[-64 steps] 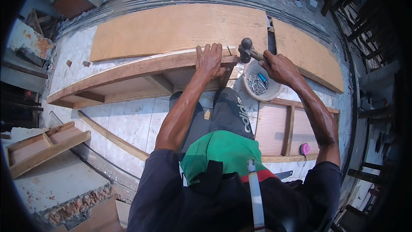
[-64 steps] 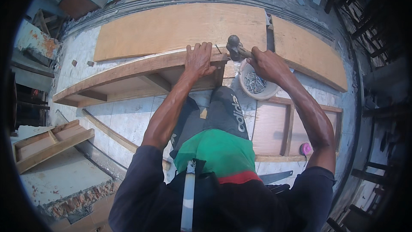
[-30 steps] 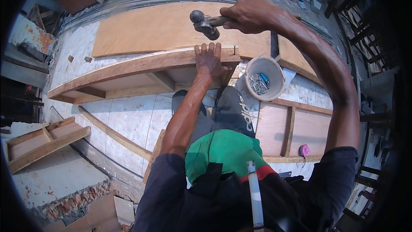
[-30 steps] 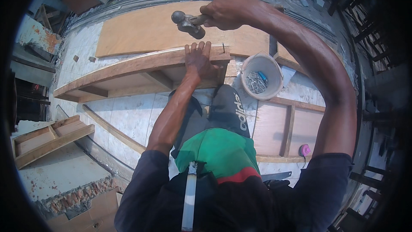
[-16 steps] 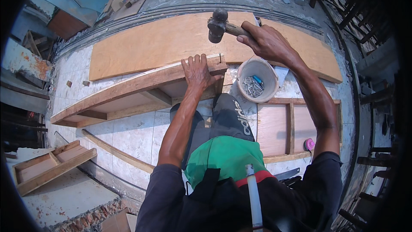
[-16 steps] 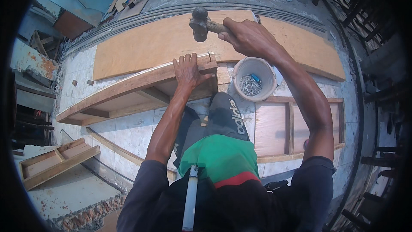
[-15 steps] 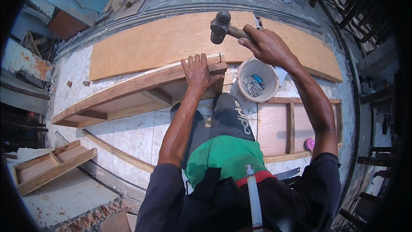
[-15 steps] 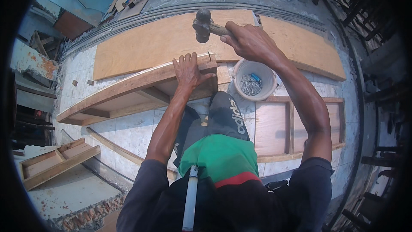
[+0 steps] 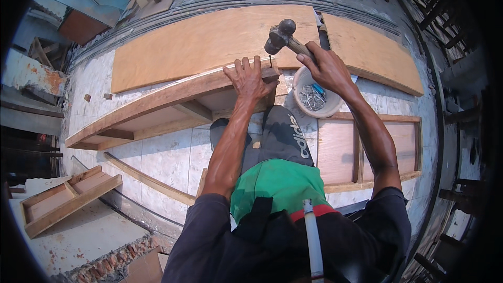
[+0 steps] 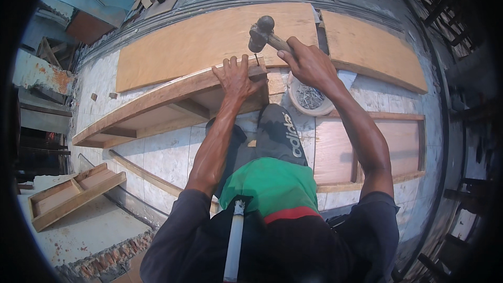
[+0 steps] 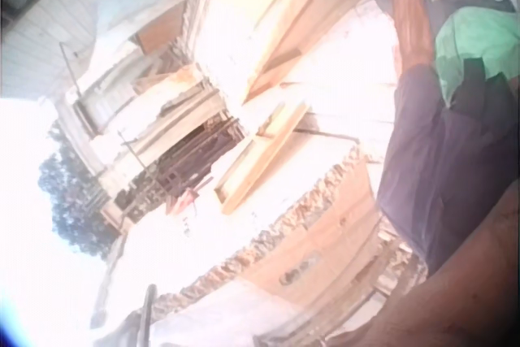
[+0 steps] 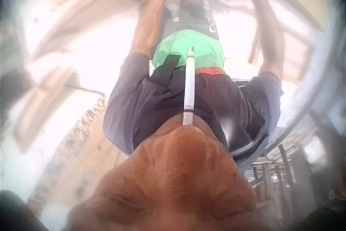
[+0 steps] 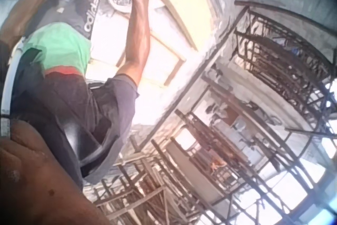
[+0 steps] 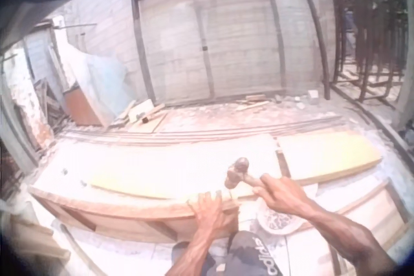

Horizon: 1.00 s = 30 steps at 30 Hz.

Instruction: The person constructs a wooden frame by hammering nails into wood pieces to join them, aligning the pieces by hand, and then sawing through a long wooden board.

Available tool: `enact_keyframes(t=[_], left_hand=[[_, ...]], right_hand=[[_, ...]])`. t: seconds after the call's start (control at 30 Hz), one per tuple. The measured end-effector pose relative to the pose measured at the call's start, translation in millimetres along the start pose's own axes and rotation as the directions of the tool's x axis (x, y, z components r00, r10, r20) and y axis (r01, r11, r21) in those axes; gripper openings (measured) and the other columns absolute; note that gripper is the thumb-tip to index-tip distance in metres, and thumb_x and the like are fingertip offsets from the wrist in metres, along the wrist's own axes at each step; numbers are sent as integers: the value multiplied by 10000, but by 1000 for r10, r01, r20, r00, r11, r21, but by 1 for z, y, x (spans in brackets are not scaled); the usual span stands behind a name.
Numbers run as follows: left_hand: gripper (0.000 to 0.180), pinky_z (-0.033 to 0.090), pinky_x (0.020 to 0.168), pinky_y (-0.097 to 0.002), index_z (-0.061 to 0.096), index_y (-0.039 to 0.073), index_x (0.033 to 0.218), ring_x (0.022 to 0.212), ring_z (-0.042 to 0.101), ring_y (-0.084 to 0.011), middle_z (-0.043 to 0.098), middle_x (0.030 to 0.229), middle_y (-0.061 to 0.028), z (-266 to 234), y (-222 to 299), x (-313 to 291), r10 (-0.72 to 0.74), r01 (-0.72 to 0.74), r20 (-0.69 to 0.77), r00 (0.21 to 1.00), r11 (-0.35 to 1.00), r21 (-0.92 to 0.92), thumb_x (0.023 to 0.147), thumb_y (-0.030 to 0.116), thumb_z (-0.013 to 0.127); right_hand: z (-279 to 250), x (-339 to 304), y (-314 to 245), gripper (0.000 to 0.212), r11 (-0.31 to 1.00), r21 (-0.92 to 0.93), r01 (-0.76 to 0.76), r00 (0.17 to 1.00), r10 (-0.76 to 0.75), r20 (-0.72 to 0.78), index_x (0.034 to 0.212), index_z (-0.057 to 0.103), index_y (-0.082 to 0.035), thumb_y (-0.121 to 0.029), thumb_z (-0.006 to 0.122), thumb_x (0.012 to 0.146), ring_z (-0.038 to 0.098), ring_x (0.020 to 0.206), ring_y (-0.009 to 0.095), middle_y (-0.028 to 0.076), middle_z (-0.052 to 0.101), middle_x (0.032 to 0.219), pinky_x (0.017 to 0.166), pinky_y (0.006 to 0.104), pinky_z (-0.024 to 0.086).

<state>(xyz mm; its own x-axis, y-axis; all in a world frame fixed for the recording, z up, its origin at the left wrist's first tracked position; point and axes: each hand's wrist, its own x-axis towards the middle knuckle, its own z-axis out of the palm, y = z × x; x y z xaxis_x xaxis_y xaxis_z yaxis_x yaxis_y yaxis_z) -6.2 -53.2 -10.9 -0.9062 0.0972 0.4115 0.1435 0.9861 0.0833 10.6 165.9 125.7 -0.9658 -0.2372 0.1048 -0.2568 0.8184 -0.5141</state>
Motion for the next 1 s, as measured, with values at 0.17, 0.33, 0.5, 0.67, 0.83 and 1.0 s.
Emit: enact_keyframes(t=[0.17, 0.33, 0.5, 0.67, 0.83, 1.0], left_hand=[[983, 261, 969, -726, 566, 138, 1305, 1171, 484, -322, 564, 1156, -112, -1, 2, 2, -28, 28, -10, 1000, 1000, -11, 525, 676, 827], [972, 264, 1000, -704, 565, 116, 1292, 1193, 482, -309, 563, 1179, -106, -4, 5, 1, -51, 51, -34, 998, 999, -4, 521, 633, 854], [968, 258, 1025, -696, 557, 107, 1288, 1222, 475, -306, 559, 1223, -96, -12, 5, 5, -79, 82, 86, 993, 996, -32, 520, 609, 864], [973, 254, 1045, -679, 553, 107, 1292, 1238, 472, -306, 562, 1249, -93, -11, 5, 0, -85, 88, 55, 995, 994, -61, 512, 592, 875], [965, 256, 1036, -680, 557, 106, 1286, 1219, 479, -301, 562, 1235, -96, -10, 7, 0, -85, 88, 47, 995, 994, -61, 502, 568, 879], [976, 267, 1013, -685, 555, 100, 1291, 1175, 489, -299, 562, 1190, -90, -5, -3, 2, -65, 66, 10, 998, 996, -56, 496, 562, 884]], right_hand=[[-8, -2, -6, 359, 1000, 6, -9, 1000, 9, 6, 1023, 534, -58, -415, 544, 990, 633, 742, 449, 220, 632, 705, 655, 547, 436], [-14, 9, -14, 361, 1000, 6, 23, 1000, -23, 3, 1028, 547, -55, -414, 541, 993, 633, 747, 440, 226, 631, 714, 659, 534, 441], [-27, 19, -19, 358, 980, -191, 62, 986, -30, 163, 1015, 563, -57, -413, 541, 992, 636, 730, 411, 205, 628, 706, 654, 523, 444], [-61, 37, -41, 374, 990, -51, 133, 985, -138, -107, 998, 571, -52, -425, 534, 997, 625, 706, 398, 181, 635, 727, 641, 517, 442], [-47, 51, -36, 372, 983, -20, 184, 956, -184, -228, 967, 553, -41, -412, 536, 998, 625, 700, 403, 192, 635, 729, 642, 530, 441], [-25, 58, -7, 374, 952, -235, 198, 973, -161, 167, 972, 569, -66, -436, 534, 1009, 545, 593, 244, 130, 557, 648, 579, 463, 412]])
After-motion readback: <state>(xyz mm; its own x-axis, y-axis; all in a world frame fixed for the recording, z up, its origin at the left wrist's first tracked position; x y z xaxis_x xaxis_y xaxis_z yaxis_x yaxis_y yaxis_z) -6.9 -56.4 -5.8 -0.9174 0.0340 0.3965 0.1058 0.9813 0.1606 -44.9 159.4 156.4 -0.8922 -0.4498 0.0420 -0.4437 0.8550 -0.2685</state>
